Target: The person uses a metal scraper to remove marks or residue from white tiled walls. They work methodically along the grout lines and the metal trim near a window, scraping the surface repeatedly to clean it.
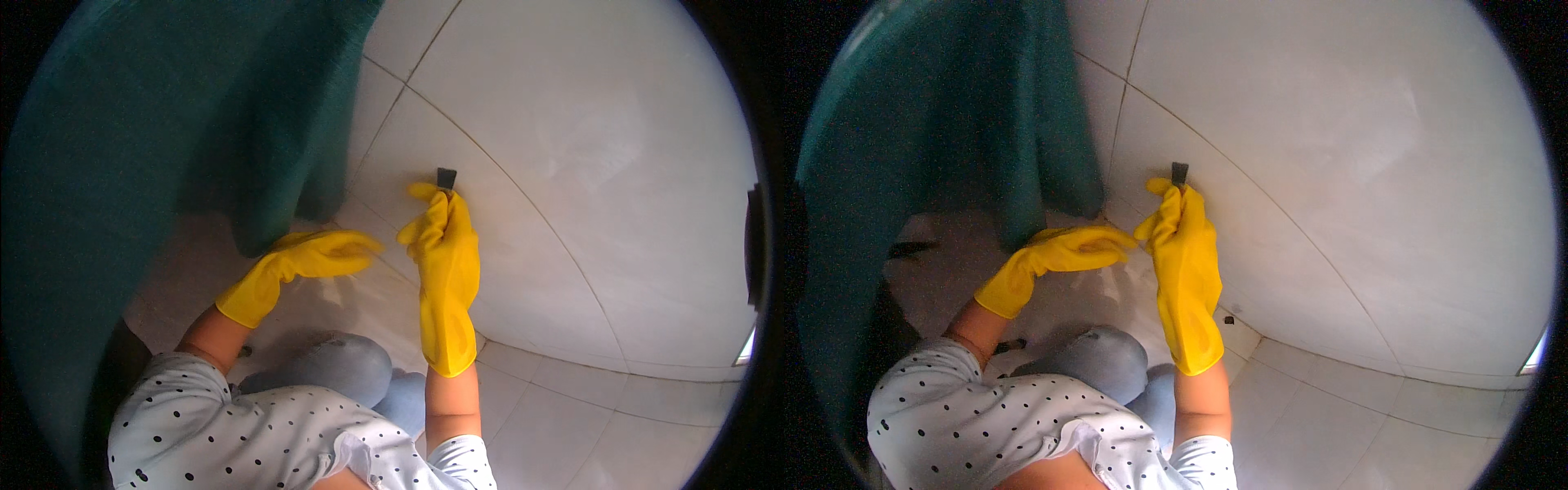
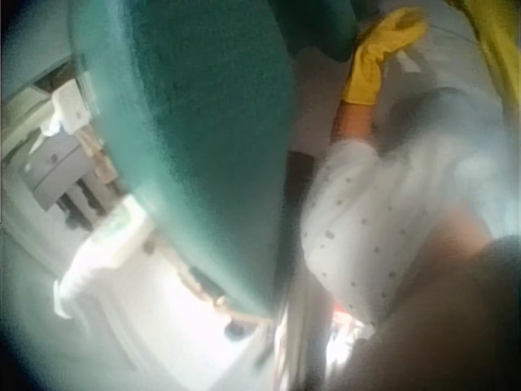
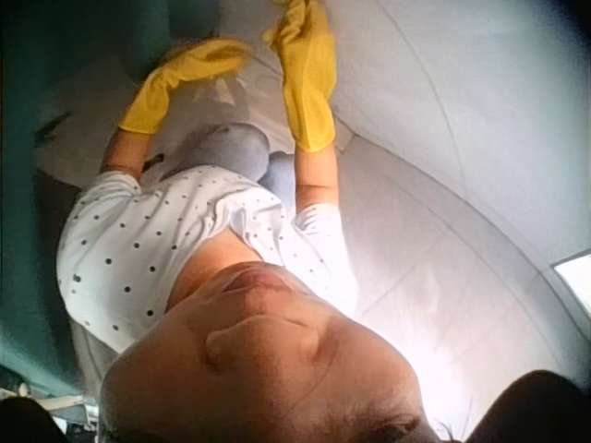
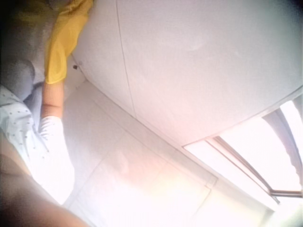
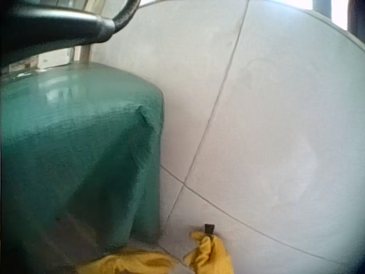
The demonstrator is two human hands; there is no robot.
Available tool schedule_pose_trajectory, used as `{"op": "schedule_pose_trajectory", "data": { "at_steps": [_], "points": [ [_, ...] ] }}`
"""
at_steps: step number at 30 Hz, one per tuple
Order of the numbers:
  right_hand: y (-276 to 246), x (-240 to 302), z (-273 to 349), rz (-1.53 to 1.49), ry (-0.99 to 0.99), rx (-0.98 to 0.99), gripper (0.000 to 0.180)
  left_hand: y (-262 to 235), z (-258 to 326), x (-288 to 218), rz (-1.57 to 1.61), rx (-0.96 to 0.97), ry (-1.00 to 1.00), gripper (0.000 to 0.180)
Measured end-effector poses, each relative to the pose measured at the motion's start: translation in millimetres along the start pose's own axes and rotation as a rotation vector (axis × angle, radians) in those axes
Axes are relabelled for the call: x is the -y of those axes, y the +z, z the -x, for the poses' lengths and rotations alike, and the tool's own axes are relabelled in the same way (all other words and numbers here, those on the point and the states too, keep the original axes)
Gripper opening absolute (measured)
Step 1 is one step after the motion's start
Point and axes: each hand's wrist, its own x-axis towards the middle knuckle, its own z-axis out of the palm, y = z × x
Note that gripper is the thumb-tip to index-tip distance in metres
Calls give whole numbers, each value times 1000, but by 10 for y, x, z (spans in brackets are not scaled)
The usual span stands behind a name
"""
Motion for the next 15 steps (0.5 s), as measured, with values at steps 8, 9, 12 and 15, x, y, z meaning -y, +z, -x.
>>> {"op": "schedule_pose_trajectory", "data": {
  "at_steps": [8, 9, 12, 15],
  "points": [
    [78, -86, -46, 45, -32, -23, 35, -84, 236, -856, -100, -69, 209, 45],
    [93, -151, -40, 58, -37, -31, 35, -23, 222, -746, -47, -135, 172, 44],
    [144, -83, -80, 104, -163, -105, 35, 116, 119, -449, -39, -362, 98, 39],
    [67, 202, -6, 23, -132, -110, 37, -62, -15, -449, 11, -625, 42, 38]
  ]
}}
